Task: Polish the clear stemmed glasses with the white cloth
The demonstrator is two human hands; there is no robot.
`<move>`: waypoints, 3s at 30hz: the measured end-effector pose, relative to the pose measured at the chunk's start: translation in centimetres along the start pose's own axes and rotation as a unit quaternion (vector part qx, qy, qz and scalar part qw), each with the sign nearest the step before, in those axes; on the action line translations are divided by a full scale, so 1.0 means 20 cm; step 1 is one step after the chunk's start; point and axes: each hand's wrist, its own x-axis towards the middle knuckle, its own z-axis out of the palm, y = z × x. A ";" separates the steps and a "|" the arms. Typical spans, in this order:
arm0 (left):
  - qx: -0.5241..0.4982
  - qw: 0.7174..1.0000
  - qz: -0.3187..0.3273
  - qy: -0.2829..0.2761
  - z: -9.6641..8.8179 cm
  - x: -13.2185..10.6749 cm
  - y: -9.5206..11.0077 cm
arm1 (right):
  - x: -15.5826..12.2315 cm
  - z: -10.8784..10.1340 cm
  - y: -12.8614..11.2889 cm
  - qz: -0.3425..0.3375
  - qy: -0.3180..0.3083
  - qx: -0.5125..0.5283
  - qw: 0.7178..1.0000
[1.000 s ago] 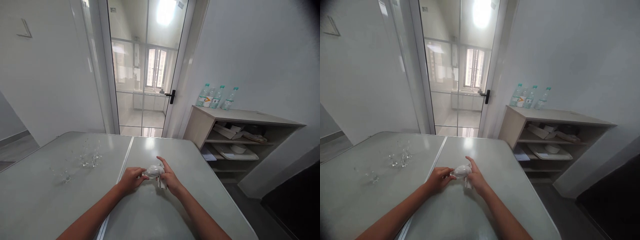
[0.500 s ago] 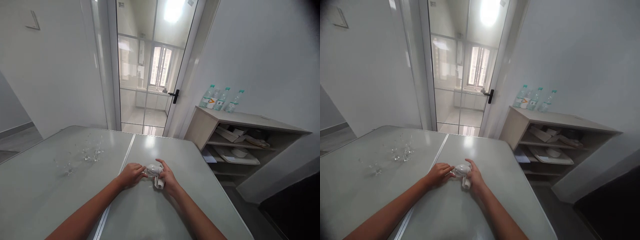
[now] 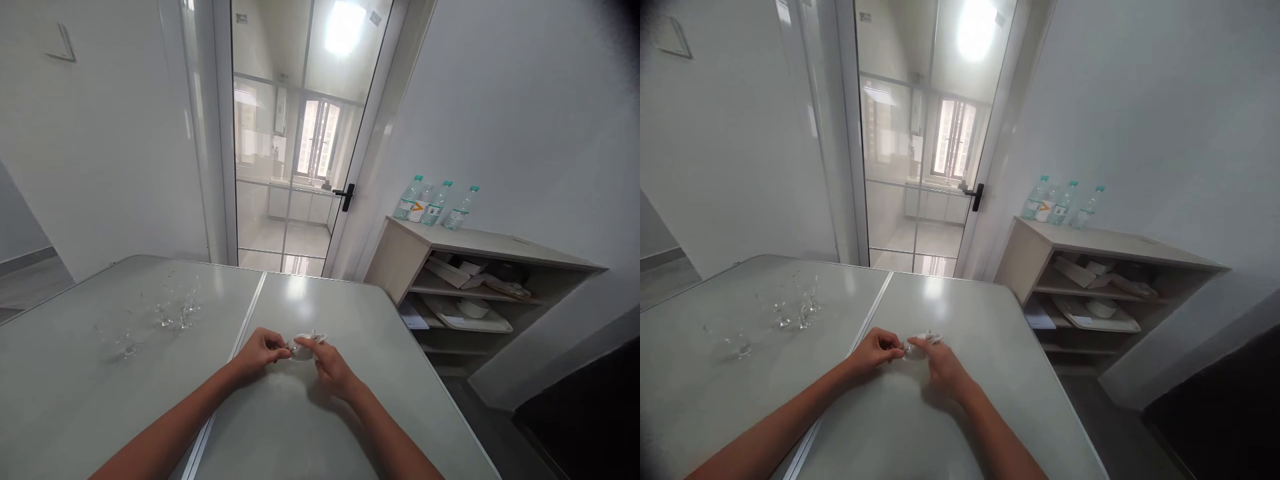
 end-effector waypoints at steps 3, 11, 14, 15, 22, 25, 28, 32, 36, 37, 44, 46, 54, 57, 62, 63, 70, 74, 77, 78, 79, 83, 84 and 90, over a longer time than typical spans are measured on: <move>0.223 0.953 0.180 0.094 0.02 -0.01 -0.01 | 0.03 0.03 0.04 0.148 0.107 0.182 0.966; 0.194 0.969 0.145 0.044 0.02 -0.01 0.05 | 0.02 0.02 0.00 0.220 0.063 0.331 0.916; 0.003 0.999 -0.027 -0.039 -0.02 0.00 0.08 | 0.00 -0.01 -0.03 0.120 0.025 0.152 0.981; -0.040 0.995 -0.065 -0.068 -0.02 0.00 0.08 | 0.00 -0.01 -0.03 0.080 0.001 0.087 0.993; 0.191 0.968 0.147 0.077 0.02 -0.02 0.03 | 0.00 -0.01 0.03 0.029 0.012 0.037 0.999; 0.285 0.923 0.240 0.096 0.05 -0.03 0.03 | 0.02 0.02 0.06 0.161 0.098 0.242 0.952; 0.257 0.947 0.182 0.065 0.06 -0.03 0.05 | 0.03 0.05 0.08 0.216 0.098 0.329 0.914; 0.032 0.999 -0.010 0.040 0.05 -0.02 0.07 | 0.01 0.05 0.07 0.091 0.088 0.161 0.979; -0.187 0.970 -0.132 -0.086 0.01 0.00 0.06 | -0.02 0.02 0.03 -0.054 -0.001 -0.002 0.999; -0.202 0.963 -0.141 -0.106 0.00 0.00 0.06 | -0.02 0.01 0.03 -0.073 -0.025 -0.011 0.997; 0.168 0.974 0.108 0.107 0.04 -0.02 0.01 | 0.03 0.03 0.00 0.149 0.137 0.281 0.938; 0.261 0.939 0.189 0.122 0.05 -0.03 -0.01 | 0.04 0.04 0.00 0.206 0.157 0.374 0.890; 0.200 0.968 0.121 0.089 0.03 -0.03 -0.01 | 0.05 0.04 0.01 0.218 0.131 0.346 0.903; 0.174 0.975 0.104 0.094 0.03 -0.03 -0.01 | 0.06 -0.02 0.05 0.213 0.241 0.311 0.894; 0.120 0.984 0.105 0.081 0.04 -0.04 0.00 | 0.04 -0.09 0.06 0.168 0.352 0.293 0.873; 0.104 0.986 0.108 0.067 0.05 -0.04 0.02 | 0.03 -0.09 0.05 0.161 0.332 0.298 0.880; 0.001 0.994 0.092 0.056 0.06 -0.03 0.05 | 0.04 0.07 -0.05 0.165 0.145 0.435 0.873; -0.025 0.994 0.076 0.068 0.04 -0.01 0.04 | 0.04 0.07 -0.06 0.171 0.157 0.444 0.865; -0.079 0.996 0.033 0.027 0.06 -0.03 0.05 | 0.02 0.06 -0.07 0.142 0.154 0.385 0.899; -0.107 0.994 0.023 0.011 0.07 -0.04 0.06 | 0.02 0.06 -0.08 0.137 0.138 0.379 0.905; -0.133 0.991 0.014 -0.003 0.08 -0.04 0.06 | 0.02 0.06 -0.08 0.138 0.118 0.387 0.904; -0.158 0.987 0.005 0.039 0.08 -0.03 0.04 | 0.04 0.09 -0.08 0.159 0.104 0.446 0.875; -0.155 0.986 0.006 0.060 0.07 -0.02 0.03 | 0.04 0.11 -0.08 0.158 0.121 0.442 0.874; -0.218 0.970 -0.020 0.105 0.07 0.01 0.04 | 0.01 0.18 -0.06 0.110 0.249 0.312 0.910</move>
